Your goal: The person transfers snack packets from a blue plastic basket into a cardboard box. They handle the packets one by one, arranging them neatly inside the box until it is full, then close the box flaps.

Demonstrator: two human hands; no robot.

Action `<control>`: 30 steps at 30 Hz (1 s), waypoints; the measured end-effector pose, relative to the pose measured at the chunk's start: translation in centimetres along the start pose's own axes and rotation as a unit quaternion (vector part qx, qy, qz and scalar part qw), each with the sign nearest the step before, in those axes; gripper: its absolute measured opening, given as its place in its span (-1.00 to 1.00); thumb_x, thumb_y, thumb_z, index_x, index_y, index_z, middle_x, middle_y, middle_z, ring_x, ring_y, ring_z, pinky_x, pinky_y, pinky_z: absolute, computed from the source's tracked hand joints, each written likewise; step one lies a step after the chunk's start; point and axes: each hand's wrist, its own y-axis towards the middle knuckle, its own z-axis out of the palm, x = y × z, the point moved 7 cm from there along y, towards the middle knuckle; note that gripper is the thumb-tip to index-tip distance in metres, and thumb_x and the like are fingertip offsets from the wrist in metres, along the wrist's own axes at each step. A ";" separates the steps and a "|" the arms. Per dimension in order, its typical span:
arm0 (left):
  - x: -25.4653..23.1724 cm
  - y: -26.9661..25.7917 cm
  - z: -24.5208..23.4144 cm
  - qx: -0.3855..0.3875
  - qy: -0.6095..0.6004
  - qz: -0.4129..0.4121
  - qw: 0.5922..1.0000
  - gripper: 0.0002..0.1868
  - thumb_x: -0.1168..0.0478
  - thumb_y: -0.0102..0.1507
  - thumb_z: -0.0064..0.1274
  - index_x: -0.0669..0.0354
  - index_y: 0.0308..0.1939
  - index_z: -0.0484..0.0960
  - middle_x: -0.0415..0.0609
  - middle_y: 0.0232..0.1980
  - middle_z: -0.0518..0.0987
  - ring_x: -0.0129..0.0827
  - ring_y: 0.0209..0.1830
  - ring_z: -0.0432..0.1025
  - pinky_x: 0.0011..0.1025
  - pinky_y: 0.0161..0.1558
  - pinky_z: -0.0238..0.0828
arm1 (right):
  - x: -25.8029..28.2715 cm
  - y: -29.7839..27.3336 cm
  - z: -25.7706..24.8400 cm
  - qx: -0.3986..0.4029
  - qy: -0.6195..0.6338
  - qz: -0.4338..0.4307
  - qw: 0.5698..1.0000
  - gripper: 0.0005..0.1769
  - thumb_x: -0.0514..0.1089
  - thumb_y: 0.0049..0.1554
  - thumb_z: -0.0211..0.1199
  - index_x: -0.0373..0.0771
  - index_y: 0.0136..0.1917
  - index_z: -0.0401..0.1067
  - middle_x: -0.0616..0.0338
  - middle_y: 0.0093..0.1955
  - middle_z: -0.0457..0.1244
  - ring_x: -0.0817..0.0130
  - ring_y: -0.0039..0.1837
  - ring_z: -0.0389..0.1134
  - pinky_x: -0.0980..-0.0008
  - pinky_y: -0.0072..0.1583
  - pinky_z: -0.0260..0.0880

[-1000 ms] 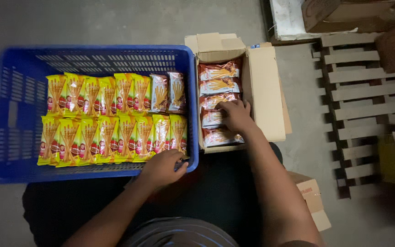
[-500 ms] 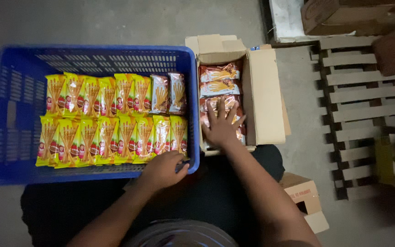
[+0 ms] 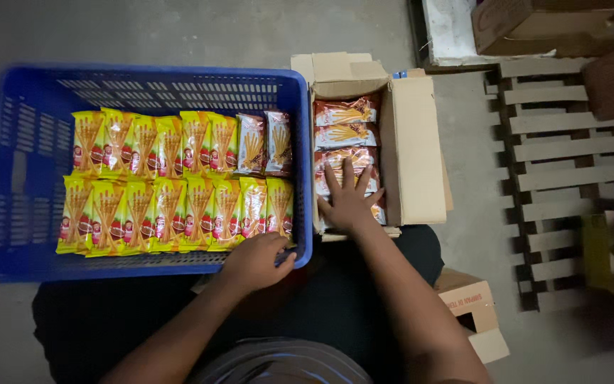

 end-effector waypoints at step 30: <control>12.7 8.3 -5.1 -0.162 -0.363 -0.190 0.898 -0.68 -0.05 0.28 0.01 -0.05 -0.02 0.70 -0.05 -0.13 0.69 -0.15 0.02 0.57 -0.22 0.04 0.46 | 6.5 -4.2 -2.3 -0.129 0.064 -0.027 0.989 -0.29 0.20 0.30 -0.20 -0.23 0.57 0.09 -0.31 0.48 0.16 -0.16 0.65 0.00 -0.23 0.51 0.02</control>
